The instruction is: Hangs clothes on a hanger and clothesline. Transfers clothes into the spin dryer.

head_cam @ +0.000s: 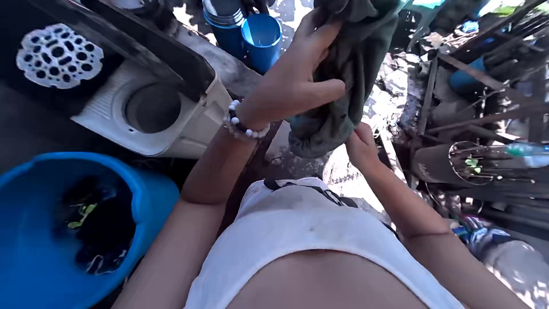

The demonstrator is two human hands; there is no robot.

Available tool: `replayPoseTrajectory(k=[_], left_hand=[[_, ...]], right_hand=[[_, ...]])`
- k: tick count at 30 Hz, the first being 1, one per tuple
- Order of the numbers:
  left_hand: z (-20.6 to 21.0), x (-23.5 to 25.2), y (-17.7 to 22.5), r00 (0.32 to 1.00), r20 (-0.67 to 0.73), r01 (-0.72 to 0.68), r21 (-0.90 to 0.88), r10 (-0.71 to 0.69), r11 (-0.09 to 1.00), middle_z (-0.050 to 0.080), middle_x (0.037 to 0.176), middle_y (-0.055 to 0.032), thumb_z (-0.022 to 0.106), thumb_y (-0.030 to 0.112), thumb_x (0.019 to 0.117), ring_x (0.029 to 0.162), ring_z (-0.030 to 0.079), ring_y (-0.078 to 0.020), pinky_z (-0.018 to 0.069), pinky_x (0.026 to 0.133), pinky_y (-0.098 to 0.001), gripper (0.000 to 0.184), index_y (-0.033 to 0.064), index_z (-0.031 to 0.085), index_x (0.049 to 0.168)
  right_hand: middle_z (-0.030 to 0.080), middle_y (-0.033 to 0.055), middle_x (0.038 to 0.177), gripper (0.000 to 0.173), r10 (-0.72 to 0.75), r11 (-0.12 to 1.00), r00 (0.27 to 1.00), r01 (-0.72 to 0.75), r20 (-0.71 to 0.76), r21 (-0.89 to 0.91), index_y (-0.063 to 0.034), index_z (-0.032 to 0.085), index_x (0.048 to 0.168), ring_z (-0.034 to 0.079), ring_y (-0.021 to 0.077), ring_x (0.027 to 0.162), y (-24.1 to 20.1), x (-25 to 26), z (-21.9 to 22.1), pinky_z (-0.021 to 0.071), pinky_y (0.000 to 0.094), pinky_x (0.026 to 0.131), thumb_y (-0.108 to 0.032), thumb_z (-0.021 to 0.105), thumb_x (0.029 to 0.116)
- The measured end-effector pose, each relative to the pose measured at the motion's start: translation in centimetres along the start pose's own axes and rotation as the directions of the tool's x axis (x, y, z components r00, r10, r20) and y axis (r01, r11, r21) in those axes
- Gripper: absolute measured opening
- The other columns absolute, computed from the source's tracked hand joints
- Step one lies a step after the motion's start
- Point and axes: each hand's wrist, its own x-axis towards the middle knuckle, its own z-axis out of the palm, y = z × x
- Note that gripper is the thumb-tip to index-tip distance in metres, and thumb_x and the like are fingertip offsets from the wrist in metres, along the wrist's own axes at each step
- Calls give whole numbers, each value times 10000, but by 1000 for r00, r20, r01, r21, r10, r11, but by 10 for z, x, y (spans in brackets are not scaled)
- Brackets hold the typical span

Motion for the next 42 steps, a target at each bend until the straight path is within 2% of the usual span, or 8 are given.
replayPoseTrajectory(k=[6, 15, 24, 27, 31, 35, 37, 42], left_hand=[[-32, -79, -69, 952, 101, 238, 344, -288, 908, 429, 1463, -288, 988, 184, 559, 1271, 473, -501, 456, 984, -662, 860, 103, 631, 1337], [-94, -147, -115, 908, 365, 302, -229, -206, 925, 407, 538, 132, 657, 230, 959, 482, 365, 75, 266, 453, -120, 369, 145, 507, 633], [-114, -175, -89, 967, 103, 214, -819, -231, 533, 685, 1007, 128, 774, 95, 800, 901, 673, 20, 588, 758, -170, 388, 255, 556, 1079], [-105, -170, -71, 960, 32, 183, -824, -278, 536, 673, 1032, 122, 621, -9, 771, 933, 660, 15, 579, 779, -176, 418, 243, 551, 1098], [-104, -160, -51, 986, 96, 153, -856, -139, 494, 669, 1107, 95, 542, -34, 797, 1002, 658, 0, 582, 823, -190, 430, 207, 578, 1152], [-153, -160, -34, 988, 12, 153, -38, -153, 987, 561, 820, 79, 412, -37, 903, 774, 549, 27, 453, 679, -115, 246, 136, 567, 819], [-173, -161, -29, 942, -83, 307, 612, -327, 729, 648, 974, -188, 401, -60, 953, 970, 637, -281, 508, 839, -408, 304, 3, 664, 814], [-180, -168, -36, 693, -95, 461, 821, -715, 337, 358, 1508, -325, 695, -135, 836, 1298, 361, -612, 384, 905, -756, 567, 157, 703, 1322]], right_hand=[[731, -109, 805, 420, 541, 717, 840, -489, 47, 497, -240, 710, 924, 678, -21, 717, -28, 10, 45, 588, 202, 651, -184, 321, 1071], [648, -129, 681, 462, 523, 732, 843, -520, 126, 440, -240, 651, 734, 588, -56, 602, -14, 29, 74, 498, 140, 547, -92, 305, 1003], [501, -63, 913, 540, 340, 931, 935, -319, 102, -178, -71, 535, 1293, 479, -27, 746, 9, 34, 114, 437, 166, 679, -528, 527, 1004], [570, 245, 1021, 823, 248, 864, 964, -175, 97, -472, 30, 620, 1222, 569, 355, 864, 24, 29, 154, 476, 540, 732, -579, 824, 707], [594, 301, 1032, 590, 171, 838, 981, -98, 88, -537, 73, 660, 1149, 604, 459, 977, 48, 27, 190, 468, 612, 847, -441, 673, 861], [574, 196, 938, 391, 209, 884, 977, -171, 40, -436, 71, 503, 1113, 579, 270, 782, 48, 39, 158, 492, 427, 680, -74, 685, 799], [558, 226, 943, 402, 258, 831, 966, -236, -27, -503, 90, 481, 1104, 576, 311, 779, 47, 37, 130, 484, 461, 670, 6, 681, 765], [522, 275, 1015, 419, 228, 705, 959, -282, -169, -651, 82, 470, 1058, 546, 395, 878, 17, 19, 78, 445, 528, 745, 41, 676, 695]])
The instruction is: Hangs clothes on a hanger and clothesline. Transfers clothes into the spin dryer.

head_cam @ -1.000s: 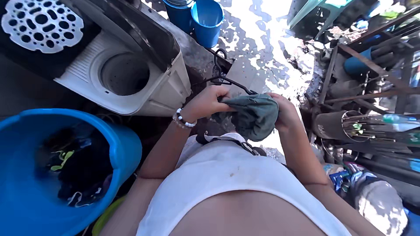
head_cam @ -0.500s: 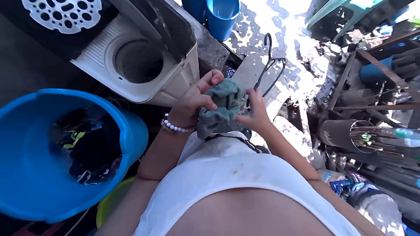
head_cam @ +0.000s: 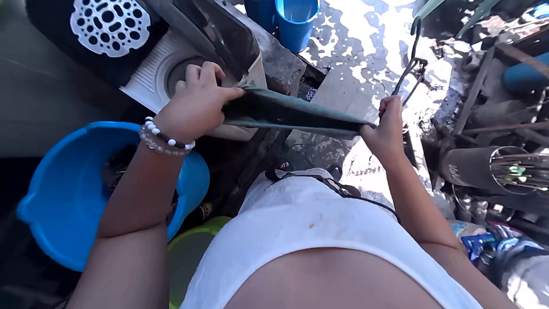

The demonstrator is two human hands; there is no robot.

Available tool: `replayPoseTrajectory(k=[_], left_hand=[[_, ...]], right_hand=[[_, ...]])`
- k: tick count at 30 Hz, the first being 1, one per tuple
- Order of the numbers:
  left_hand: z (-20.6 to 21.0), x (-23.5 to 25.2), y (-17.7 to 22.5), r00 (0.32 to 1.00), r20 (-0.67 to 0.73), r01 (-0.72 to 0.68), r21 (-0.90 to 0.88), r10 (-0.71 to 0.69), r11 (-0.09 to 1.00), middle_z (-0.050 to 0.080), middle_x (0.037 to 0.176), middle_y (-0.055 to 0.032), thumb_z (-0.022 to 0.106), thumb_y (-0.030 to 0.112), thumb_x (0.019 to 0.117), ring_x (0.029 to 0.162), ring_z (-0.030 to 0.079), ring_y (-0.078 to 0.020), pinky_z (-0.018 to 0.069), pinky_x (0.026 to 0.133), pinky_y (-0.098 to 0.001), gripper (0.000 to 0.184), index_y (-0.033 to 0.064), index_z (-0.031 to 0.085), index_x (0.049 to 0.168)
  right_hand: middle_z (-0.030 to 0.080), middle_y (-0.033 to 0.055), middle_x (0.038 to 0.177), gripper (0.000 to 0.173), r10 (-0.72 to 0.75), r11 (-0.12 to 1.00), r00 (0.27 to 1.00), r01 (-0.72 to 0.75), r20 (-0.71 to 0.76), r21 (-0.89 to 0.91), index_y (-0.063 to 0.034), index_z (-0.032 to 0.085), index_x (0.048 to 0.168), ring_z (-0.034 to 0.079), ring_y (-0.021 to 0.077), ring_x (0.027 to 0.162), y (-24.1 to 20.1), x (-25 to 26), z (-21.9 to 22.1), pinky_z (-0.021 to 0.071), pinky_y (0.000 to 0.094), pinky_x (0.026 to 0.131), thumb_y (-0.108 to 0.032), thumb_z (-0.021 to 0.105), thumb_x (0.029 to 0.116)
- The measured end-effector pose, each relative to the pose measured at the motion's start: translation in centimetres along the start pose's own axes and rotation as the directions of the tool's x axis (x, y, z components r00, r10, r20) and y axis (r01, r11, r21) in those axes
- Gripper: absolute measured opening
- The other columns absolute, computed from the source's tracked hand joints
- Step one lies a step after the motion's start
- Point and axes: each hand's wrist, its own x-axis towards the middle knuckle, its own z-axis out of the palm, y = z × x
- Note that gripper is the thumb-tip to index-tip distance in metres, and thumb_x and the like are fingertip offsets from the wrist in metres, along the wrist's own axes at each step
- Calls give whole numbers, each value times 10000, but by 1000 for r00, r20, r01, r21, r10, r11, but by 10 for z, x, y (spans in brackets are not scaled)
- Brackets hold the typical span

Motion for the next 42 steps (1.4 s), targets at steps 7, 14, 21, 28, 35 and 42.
replayPoseTrajectory(k=[7, 14, 21, 28, 35, 42], left_hand=[[-23, 7, 18, 921, 333, -95, -313, 203, 945, 626, 1236, -237, 757, -75, 844, 839, 690, -279, 593, 716, -433, 827, 139, 408, 1562], [-34, 59, -2, 714, 489, -191, -551, 500, 812, 582, 1382, -198, 594, -216, 760, 976, 695, -268, 598, 701, -359, 930, 126, 350, 1590], [-51, 60, 5, 774, 530, -189, -329, 346, 925, 662, 870, -45, 460, -4, 1025, 696, 595, -81, 482, 615, -231, 300, 83, 706, 1173], [-64, 48, -20, 708, 589, -184, -379, 390, 907, 697, 1127, -141, 520, -278, 746, 728, 664, -163, 557, 614, -258, 809, 104, 555, 1458], [-77, 26, 8, 741, 152, -494, -535, 654, 685, 695, 1024, 76, 509, 176, 1021, 768, 616, 46, 502, 654, -114, 388, 206, 600, 1397], [-36, -27, 52, 577, -486, -682, 155, 656, 715, 554, 742, -195, 312, 572, 1068, 650, 565, -339, 415, 567, -513, 670, -31, 562, 920]], right_hand=[[449, -13, 871, 280, -401, 831, 896, 444, -193, 335, -108, 408, 894, 444, -12, 746, -9, -57, -48, 366, 111, 652, -43, 660, 788], [532, -51, 822, 249, -496, 491, 769, 632, -404, 600, -184, 523, 948, 541, 27, 728, -27, -122, -79, 496, 191, 690, 2, 635, 827], [574, -62, 820, 278, -459, 317, 859, 397, -227, 861, -176, 579, 989, 574, 14, 739, -26, -142, -87, 506, 175, 704, 40, 640, 825], [581, -70, 831, 298, -458, 363, 874, 349, -161, 864, -176, 586, 996, 578, -1, 747, -28, -156, -95, 507, 162, 695, 46, 645, 806], [635, -94, 828, 272, -421, 218, 887, 304, -192, 927, -204, 643, 972, 603, -6, 740, -28, -149, -103, 514, 161, 678, 29, 667, 833], [659, -154, 815, 427, -244, 310, 938, 317, -247, 896, -311, 634, 1095, 618, -39, 688, -34, -138, -122, 529, 131, 621, -76, 802, 782]])
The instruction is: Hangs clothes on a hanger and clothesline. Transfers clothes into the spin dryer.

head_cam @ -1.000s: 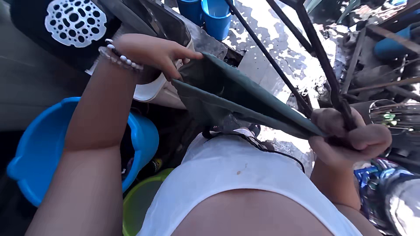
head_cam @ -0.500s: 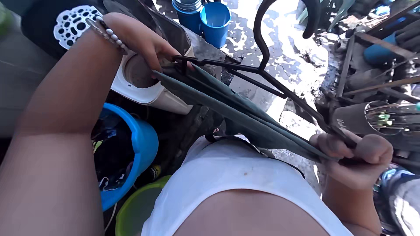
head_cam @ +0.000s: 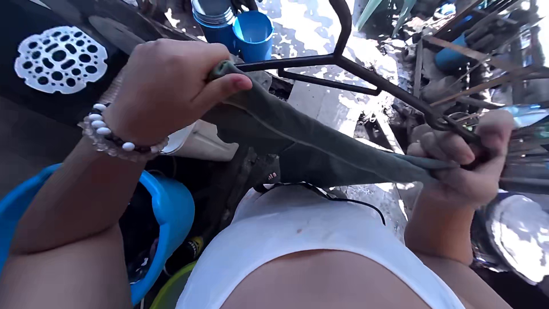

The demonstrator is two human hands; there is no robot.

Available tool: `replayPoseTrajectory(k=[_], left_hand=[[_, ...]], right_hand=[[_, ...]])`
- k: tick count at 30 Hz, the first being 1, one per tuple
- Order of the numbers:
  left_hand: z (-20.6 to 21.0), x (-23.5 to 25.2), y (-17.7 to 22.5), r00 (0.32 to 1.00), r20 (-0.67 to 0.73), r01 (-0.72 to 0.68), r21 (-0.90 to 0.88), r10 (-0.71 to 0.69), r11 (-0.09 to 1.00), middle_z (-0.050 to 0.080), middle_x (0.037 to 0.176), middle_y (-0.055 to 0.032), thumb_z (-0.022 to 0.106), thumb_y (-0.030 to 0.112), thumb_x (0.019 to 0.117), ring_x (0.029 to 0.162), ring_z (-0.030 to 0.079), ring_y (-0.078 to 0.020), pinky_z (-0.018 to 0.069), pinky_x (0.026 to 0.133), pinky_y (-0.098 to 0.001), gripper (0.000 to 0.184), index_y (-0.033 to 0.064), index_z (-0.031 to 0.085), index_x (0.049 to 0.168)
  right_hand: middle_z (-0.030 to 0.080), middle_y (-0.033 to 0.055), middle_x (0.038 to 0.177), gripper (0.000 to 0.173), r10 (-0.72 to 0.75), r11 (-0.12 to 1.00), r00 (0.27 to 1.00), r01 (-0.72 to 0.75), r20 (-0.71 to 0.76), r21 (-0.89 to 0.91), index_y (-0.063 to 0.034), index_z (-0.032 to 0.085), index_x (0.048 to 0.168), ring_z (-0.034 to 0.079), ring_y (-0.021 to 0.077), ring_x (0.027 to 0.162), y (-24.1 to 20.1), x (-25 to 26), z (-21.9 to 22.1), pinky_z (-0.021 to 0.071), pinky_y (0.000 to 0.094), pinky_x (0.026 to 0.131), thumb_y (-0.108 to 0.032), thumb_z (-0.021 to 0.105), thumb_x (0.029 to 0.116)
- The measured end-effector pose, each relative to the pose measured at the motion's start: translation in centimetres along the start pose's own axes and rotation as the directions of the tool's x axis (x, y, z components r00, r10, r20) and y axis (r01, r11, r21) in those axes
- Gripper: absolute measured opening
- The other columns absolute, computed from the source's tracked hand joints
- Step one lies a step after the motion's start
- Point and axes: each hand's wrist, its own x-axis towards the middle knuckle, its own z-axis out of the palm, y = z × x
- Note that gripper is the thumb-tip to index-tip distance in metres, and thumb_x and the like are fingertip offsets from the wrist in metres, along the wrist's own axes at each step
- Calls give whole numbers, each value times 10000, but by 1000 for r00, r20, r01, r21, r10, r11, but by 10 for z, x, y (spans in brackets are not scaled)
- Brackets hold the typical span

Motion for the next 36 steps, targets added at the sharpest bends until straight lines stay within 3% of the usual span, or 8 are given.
replayPoseTrajectory(k=[4, 6, 10, 13, 17, 19, 31, 36], left_hand=[[14, -11, -13, 983, -171, 103, 172, -73, 980, 534, 701, -304, 362, 554, 1077, 607, 551, -448, 400, 549, -568, 705, -102, 500, 861], [16, -16, -16, 979, -191, 107, 214, -66, 971, 559, 732, -320, 384, 540, 1079, 623, 573, -471, 406, 542, -576, 686, -103, 506, 873], [19, -25, -29, 961, -225, 208, 196, -163, 958, 563, 752, -319, 391, 491, 1094, 643, 575, -459, 419, 569, -580, 644, -109, 517, 901], [22, -32, -34, 959, -248, 194, 219, -137, 956, 576, 776, -325, 395, 484, 1096, 660, 585, -464, 427, 577, -573, 635, -108, 526, 907], [25, -37, -41, 978, -208, 87, 281, -28, 956, 593, 785, -334, 396, 470, 1098, 653, 606, -493, 426, 535, -580, 620, -101, 524, 893], [26, -48, -52, 981, -195, 75, 266, -23, 961, 596, 777, -302, 397, 472, 1098, 649, 615, -456, 445, 539, -558, 605, -80, 537, 890], [21, -65, -44, 989, -144, 2, 209, 29, 978, 591, 726, -270, 385, 521, 1083, 612, 607, -413, 442, 517, -529, 667, -82, 533, 839], [24, -58, -30, 988, -154, -2, 210, 35, 978, 584, 748, -268, 398, 489, 1091, 611, 595, -421, 420, 503, -533, 611, -64, 525, 863]], right_hand=[[622, -101, 1331, 679, 83, 992, 989, -94, -121, -86, -277, 391, 1212, 669, 123, 1121, 30, 18, -7, 585, 357, 951, 11, 780, 736], [554, -66, 1442, 762, 123, 984, 963, -150, -241, -100, -234, 316, 1211, 625, 188, 1245, 51, 24, -12, 582, 450, 964, 31, 797, 683], [489, -18, 1341, 870, 143, 896, 890, -302, -434, -325, -175, 274, 1274, 587, 132, 1219, 74, 27, -15, 606, 378, 863, 41, 755, 582], [529, 59, 1245, 757, 170, 809, 887, -374, -429, -453, -60, 262, 1324, 667, 108, 1009, 89, 29, -17, 599, 298, 764, 64, 627, 672], [533, -103, 759, 139, 189, 665, 949, -312, -251, -678, -43, 564, 916, 485, -98, 648, 82, 38, -27, 425, 102, 615, 80, 535, 858], [495, -141, 695, 162, 212, 619, 961, -272, -177, -737, -107, 566, 818, 430, -117, 606, 69, 42, -34, 372, 86, 580, 25, 519, 900], [559, -81, 797, 244, -37, 695, 999, -1, -37, -719, -142, 471, 741, 508, -52, 709, 31, 60, -29, 424, 125, 649, 83, 471, 835], [624, -71, 1095, 127, 124, 803, 990, -61, 66, -592, -151, 473, 1102, 647, 18, 931, 18, 58, -21, 567, 209, 762, -127, 535, 993]])
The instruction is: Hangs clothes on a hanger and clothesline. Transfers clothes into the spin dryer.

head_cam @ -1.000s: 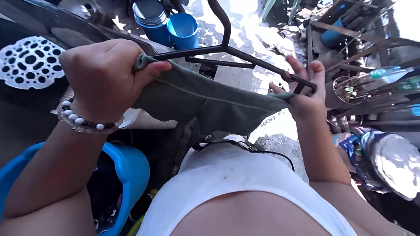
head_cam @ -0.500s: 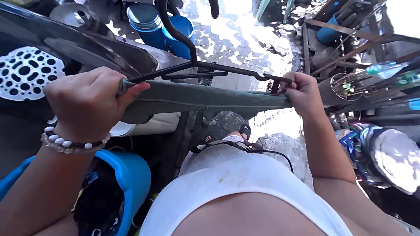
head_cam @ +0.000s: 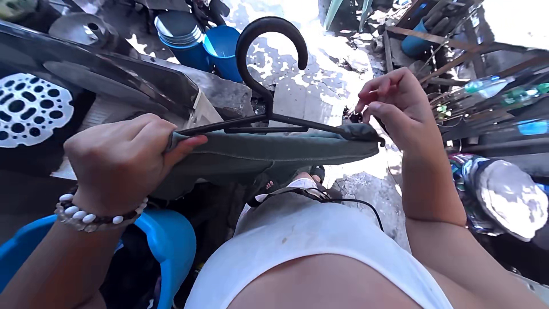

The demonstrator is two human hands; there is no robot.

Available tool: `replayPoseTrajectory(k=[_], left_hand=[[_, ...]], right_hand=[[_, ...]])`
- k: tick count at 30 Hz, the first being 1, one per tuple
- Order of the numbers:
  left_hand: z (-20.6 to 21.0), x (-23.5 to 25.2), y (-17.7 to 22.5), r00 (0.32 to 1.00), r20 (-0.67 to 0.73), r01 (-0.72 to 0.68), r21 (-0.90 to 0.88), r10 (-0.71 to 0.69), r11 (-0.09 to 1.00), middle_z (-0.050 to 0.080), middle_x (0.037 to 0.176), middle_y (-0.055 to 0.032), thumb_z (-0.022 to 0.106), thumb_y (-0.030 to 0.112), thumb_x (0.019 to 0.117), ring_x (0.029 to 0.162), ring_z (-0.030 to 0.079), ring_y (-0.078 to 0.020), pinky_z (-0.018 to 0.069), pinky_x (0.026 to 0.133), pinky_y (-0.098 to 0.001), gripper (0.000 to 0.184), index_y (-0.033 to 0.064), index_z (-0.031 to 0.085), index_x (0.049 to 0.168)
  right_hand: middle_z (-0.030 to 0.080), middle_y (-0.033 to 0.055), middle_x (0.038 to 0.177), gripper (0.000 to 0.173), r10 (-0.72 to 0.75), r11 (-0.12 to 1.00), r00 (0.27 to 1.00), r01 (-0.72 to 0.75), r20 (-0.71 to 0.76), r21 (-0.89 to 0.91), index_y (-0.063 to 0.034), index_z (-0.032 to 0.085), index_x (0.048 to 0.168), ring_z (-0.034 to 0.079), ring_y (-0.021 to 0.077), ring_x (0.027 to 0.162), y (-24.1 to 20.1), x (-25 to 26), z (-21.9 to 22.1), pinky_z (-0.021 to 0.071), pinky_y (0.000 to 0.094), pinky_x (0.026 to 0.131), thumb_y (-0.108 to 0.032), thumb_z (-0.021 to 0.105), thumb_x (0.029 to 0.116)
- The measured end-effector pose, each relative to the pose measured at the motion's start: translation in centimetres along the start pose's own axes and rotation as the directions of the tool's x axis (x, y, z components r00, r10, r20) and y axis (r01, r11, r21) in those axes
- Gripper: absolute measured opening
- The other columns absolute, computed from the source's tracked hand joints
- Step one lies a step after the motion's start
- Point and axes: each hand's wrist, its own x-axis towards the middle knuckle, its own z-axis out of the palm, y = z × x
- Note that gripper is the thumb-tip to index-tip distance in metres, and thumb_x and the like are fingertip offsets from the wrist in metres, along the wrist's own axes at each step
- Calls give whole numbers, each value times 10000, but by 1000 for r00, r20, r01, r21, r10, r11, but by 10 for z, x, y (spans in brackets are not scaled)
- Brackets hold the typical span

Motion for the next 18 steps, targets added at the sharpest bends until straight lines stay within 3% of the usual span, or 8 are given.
replayPoseTrajectory(k=[3, 5, 8, 11, 14, 18], left_hand=[[-1, 4, -7, 998, 19, 53, 8, -53, 999, 596, 761, -283, 393, 494, 1090, 624, 607, -442, 430, 513, -555, 632, -83, 535, 872], [2, 10, -14, 997, 30, 77, -25, -76, 997, 590, 748, -284, 377, 514, 1088, 604, 589, -430, 417, 514, -552, 671, -96, 545, 866], [12, 23, -18, 997, 49, 66, -97, -62, 993, 594, 740, -281, 371, 540, 1079, 591, 585, -408, 417, 516, -540, 703, -100, 558, 855], [31, 32, -17, 997, 78, 38, -170, -25, 985, 625, 771, -272, 380, 559, 1066, 640, 621, -400, 454, 548, -544, 714, -95, 590, 870], [50, 39, -12, 997, 64, -26, -224, 41, 974, 637, 776, -219, 425, 536, 1060, 646, 624, -345, 453, 542, -491, 648, -57, 618, 884], [75, 62, -1, 992, 67, -87, -256, 108, 963, 628, 756, -187, 454, 501, 1062, 633, 614, -307, 464, 545, -462, 592, -38, 621, 885]], right_hand=[[585, -10, 1327, 455, 18, 996, 981, 0, 193, -93, -133, 476, 1347, 621, 96, 1153, -10, -16, -23, 568, 288, 916, -369, 638, 993], [611, 18, 1320, 510, 14, 972, 974, 39, 225, -232, -73, 518, 1375, 643, 70, 1127, -17, -30, -24, 580, 260, 937, -291, 702, 952], [660, 51, 1040, 306, -113, 928, 989, 139, 93, -346, 29, 672, 1192, 650, 27, 874, -22, -42, -13, 583, 177, 764, -155, 714, 952], [676, -62, 870, 318, -65, 995, 976, 80, 209, -64, -18, 671, 1207, 606, -59, 742, -29, -60, -29, 541, 116, 670, -177, 714, 935], [605, -70, 721, 197, -1, 987, 924, -61, 382, 149, -37, 663, 933, 552, -70, 643, -26, -84, -44, 466, 100, 560, -220, 732, 909], [504, -88, 609, 346, 99, 992, 950, -116, 295, 41, -66, 596, 756, 457, -69, 550, -34, -133, -70, 357, 105, 485, -329, 683, 963]])
